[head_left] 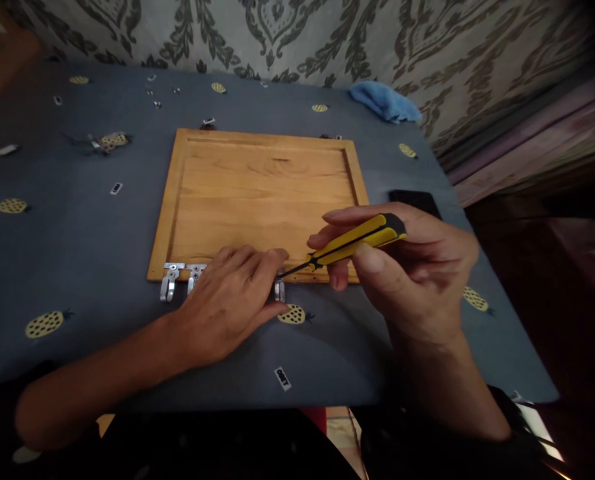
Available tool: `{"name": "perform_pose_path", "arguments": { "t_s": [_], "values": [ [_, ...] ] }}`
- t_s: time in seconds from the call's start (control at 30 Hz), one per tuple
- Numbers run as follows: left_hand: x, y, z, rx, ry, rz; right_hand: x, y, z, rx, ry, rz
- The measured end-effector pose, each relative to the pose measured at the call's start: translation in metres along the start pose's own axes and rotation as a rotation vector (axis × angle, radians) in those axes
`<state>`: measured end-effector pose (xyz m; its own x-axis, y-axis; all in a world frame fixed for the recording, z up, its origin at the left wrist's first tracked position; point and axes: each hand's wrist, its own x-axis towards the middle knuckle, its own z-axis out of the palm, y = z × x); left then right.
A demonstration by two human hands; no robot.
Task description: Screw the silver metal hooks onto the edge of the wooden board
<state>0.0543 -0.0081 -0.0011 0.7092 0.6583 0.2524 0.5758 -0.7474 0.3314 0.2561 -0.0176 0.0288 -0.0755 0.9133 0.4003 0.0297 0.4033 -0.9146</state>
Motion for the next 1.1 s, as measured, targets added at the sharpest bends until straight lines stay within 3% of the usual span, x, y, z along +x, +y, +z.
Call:
{"name": "perform_pose_path", "arguments": {
  "t_s": [0.37, 0.67, 0.93, 1.1],
  "values": [
    [0.000, 0.000, 0.000, -0.026, 0.009, 0.007, 0.004, 0.000, 0.001, -0.123, 0.105, -0.078],
    [0.000, 0.000, 0.000, -0.010, 0.010, 0.009, 0.001, 0.001, 0.002, -0.050, 0.069, -0.062],
    [0.000, 0.000, 0.000, -0.021, -0.011, 0.007, 0.006, 0.012, 0.005, -0.079, 0.219, -0.015],
    [-0.001, -0.001, 0.001, -0.018, -0.010, -0.009, 0.006, 0.013, 0.005, -0.057, 0.309, -0.077]
  ]
}}
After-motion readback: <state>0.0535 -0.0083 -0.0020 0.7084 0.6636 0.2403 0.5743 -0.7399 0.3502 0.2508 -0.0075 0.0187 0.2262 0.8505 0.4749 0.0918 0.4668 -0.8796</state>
